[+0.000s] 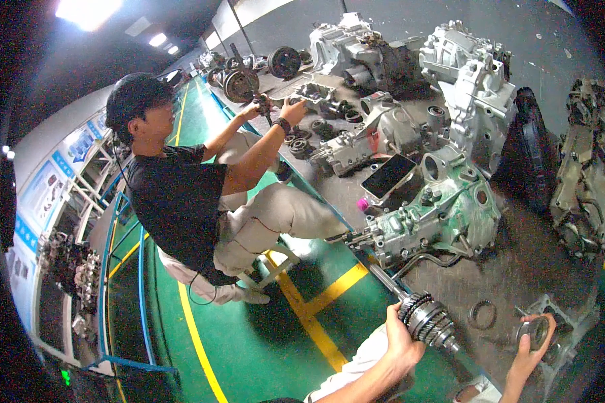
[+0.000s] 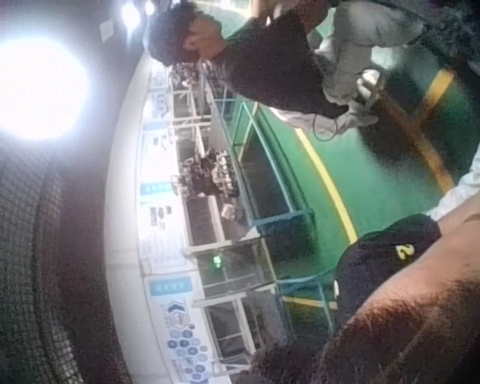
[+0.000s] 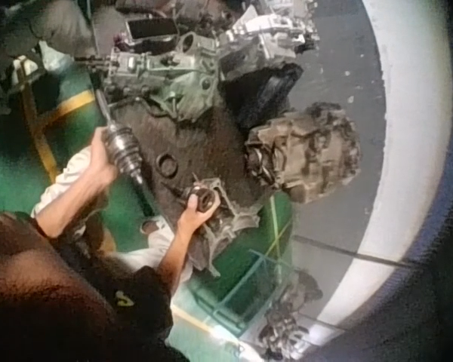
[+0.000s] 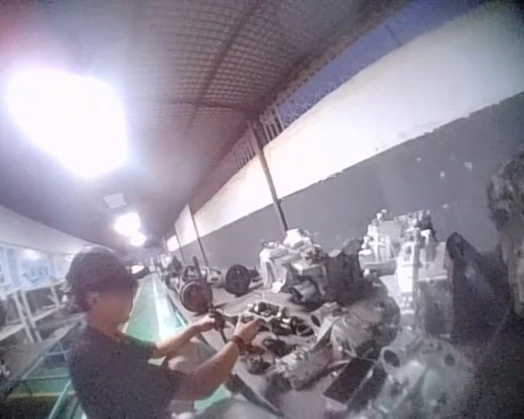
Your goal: The person disassembles a transmission assembly by hand, removing gear clusters from a central shaft and setting them onto the workbench.
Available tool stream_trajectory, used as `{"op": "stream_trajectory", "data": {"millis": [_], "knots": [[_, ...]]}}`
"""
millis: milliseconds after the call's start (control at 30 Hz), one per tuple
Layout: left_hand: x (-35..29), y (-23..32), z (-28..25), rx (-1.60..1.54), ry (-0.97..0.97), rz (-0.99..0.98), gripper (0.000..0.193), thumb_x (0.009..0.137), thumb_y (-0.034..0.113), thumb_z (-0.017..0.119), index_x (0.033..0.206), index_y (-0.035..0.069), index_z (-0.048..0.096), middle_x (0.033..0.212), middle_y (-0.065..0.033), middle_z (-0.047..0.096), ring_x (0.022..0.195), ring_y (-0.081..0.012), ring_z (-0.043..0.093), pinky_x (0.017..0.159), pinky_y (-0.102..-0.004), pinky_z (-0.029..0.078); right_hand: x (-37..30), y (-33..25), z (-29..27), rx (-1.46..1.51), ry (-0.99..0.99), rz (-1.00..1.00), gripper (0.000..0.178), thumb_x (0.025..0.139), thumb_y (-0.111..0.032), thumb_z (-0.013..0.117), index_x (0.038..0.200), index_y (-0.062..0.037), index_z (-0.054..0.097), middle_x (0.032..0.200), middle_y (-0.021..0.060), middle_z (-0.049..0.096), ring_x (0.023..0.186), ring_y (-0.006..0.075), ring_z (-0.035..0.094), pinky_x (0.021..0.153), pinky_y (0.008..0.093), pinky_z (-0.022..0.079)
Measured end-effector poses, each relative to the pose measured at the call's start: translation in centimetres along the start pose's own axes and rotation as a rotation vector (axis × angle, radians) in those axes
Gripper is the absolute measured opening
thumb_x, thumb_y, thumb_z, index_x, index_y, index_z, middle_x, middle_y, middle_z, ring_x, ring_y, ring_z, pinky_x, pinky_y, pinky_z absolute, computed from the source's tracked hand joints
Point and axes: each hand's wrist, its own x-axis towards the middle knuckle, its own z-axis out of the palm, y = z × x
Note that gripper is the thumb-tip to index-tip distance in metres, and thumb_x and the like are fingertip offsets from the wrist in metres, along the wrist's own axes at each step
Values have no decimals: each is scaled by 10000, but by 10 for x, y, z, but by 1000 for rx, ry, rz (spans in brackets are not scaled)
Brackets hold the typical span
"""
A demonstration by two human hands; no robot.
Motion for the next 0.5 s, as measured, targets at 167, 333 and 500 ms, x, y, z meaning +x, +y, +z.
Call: {"op": "stream_trajectory", "data": {"millis": [167,333,500], "knots": [[2,-1,-2,-2,-7,-3,482,979,442,396,1089,48,650,997,-137,713,893,-309,687,853,-475,563,1,-2,1,16,6,16,640,855,-303,661,1377,-4,442,1113,108,555,1042,236,555,1011,398,417],[6,-2,-8,-10,2,-2,466,984,431,396,1072,48,647,992,-131,713,880,-300,689,849,-464,565,1,8,-4,36,-24,2,671,863,-315,689,1404,-13,433,1138,107,562,1056,226,554,1018,377,410],[1,-2,2,-8,20,15,461,960,413,408,1066,40,656,965,-134,711,849,-296,677,819,-463,566,0,11,-3,101,26,19,684,845,-315,687,1402,-11,432,1141,110,559,1054,232,552,1011,388,415]]}}
